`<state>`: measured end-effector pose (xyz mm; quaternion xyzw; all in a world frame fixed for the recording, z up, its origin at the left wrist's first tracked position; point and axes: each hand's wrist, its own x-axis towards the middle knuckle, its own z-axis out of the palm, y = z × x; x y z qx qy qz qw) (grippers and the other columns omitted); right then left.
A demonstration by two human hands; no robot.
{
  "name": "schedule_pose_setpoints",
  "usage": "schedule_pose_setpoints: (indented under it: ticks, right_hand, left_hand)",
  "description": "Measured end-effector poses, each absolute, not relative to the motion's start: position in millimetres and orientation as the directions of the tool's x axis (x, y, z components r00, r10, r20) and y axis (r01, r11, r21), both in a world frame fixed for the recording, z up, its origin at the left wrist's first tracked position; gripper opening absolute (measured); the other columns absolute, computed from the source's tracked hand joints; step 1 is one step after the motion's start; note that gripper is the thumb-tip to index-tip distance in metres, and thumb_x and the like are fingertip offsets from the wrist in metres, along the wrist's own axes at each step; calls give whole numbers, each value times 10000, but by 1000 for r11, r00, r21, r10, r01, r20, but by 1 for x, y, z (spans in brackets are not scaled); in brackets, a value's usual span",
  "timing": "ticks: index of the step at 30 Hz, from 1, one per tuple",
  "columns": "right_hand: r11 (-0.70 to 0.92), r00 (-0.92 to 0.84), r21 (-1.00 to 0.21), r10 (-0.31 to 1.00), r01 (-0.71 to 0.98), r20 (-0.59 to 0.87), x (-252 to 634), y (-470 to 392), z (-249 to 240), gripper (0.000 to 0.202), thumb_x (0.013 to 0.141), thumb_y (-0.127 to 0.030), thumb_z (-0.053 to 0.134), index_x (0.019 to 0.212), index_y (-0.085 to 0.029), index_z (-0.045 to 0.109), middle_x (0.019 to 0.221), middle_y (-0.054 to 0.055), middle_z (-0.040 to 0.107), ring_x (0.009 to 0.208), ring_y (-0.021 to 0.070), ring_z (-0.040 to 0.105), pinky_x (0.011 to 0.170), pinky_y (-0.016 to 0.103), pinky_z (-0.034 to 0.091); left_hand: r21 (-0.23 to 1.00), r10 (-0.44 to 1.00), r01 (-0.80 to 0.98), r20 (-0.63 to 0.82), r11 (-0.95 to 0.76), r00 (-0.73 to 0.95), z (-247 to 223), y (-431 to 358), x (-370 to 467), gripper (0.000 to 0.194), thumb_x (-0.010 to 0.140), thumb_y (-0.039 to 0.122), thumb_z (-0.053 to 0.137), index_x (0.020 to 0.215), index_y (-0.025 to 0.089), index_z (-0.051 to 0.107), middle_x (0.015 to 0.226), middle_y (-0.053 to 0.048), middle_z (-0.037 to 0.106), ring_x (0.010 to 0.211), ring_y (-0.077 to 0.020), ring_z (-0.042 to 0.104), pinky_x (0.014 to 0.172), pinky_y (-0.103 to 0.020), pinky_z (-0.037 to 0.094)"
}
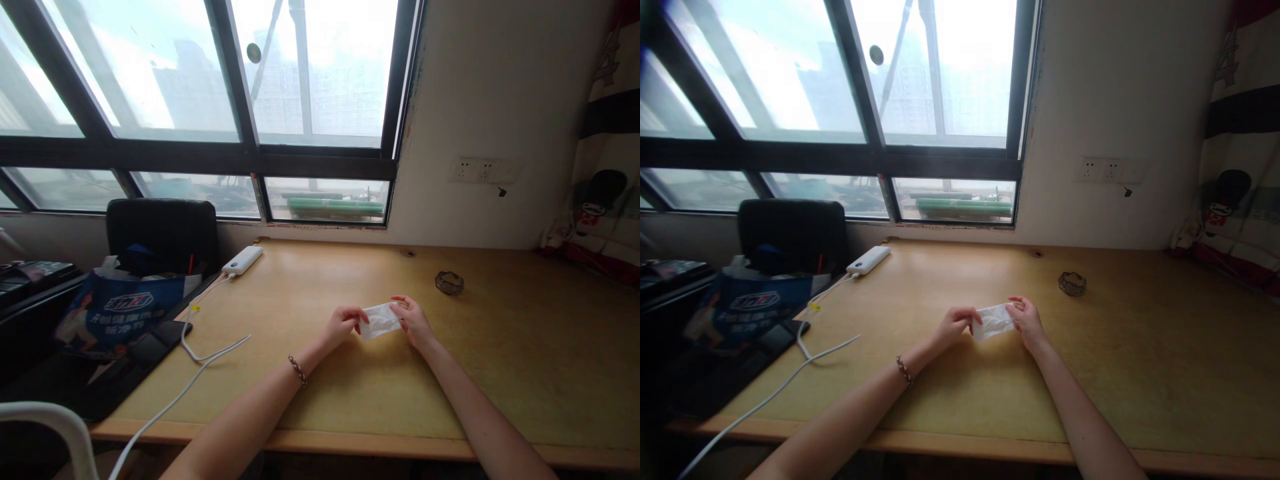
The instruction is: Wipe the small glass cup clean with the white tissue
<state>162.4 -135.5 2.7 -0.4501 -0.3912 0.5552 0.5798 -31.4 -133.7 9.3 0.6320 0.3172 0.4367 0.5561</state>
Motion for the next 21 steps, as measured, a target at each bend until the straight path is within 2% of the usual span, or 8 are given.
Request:
schedule_pose_setpoints:
  ticks: [5, 8, 11, 14, 16, 18, 21]
  right_hand:
    - [97, 218, -955, 975, -281, 35, 167, -128, -3, 296, 556, -314, 698, 778, -175, 561, 686, 25, 608, 551, 143, 540, 469, 233, 412]
    - [100, 164, -941, 985, -324, 49, 169, -129, 1, 277, 556, -313, 703, 760, -173, 579, 697, 25, 609, 559, 141, 538, 487, 237, 409]
    - [45, 50, -951, 998, -307, 31, 165, -134, 7, 285, 543, -322, 713, 751, -170, 594, 665, 19, 603, 541, 138, 527, 487, 239, 397]
    - [21, -63, -969, 997, -248, 38, 158, -140, 10, 280, 557, -327, 709, 764, -170, 604, 653, 16, 603, 538, 132, 524, 490, 234, 388]
    - [21, -118, -976, 992, -218, 48, 155, -143, 10, 277, 571, -323, 703, 777, -165, 607, 657, 21, 607, 541, 130, 526, 488, 228, 383]
    - [28, -151, -980, 987, -198, 59, 154, -144, 10, 268, 583, -315, 698, 781, -158, 609, 652, 23, 607, 543, 127, 525, 484, 222, 378]
    - [41, -148, -982, 987, -182, 69, 155, -143, 8, 242, 595, -313, 688, 761, -152, 615, 624, 14, 599, 526, 118, 517, 475, 216, 369]
  left_hand:
    - [978, 830, -153, 201, -141, 520, 12, -137, -35, 232, 600, 129, 427, 681, 89, 641, 491, -22, 537, 469, -109, 492, 517, -232, 381]
    - [964, 849, -243, 214, -105, 483, 18, -138, -38, 242, 611, 149, 434, 726, 97, 639, 568, -38, 557, 548, -127, 512, 573, -248, 390]
    - [932, 898, -360, 187, -35, 397, 24, -140, -37, 283, 641, 190, 488, 889, 139, 616, 801, -66, 595, 753, -162, 540, 682, -258, 400]
    - [900, 826, -391, 68, 191, 560, 23, -143, -32, 360, 729, 359, 481, 1015, 158, 568, 1013, -102, 565, 897, -196, 525, 768, -299, 384]
    - [883, 710, -320, -21, 343, 704, 18, -146, -27, 449, 762, 486, 408, 975, 133, 586, 987, -119, 580, 870, -203, 537, 760, -310, 379]
    - [871, 621, -250, -77, 423, 780, 12, -149, -23, 527, 765, 552, 357, 925, 115, 604, 942, -124, 599, 830, -205, 547, 737, -308, 377]
    - [859, 574, -236, -79, 454, 815, 7, -153, -19, 581, 769, 570, 332, 897, 81, 620, 990, -145, 589, 855, -221, 545, 754, -313, 373]
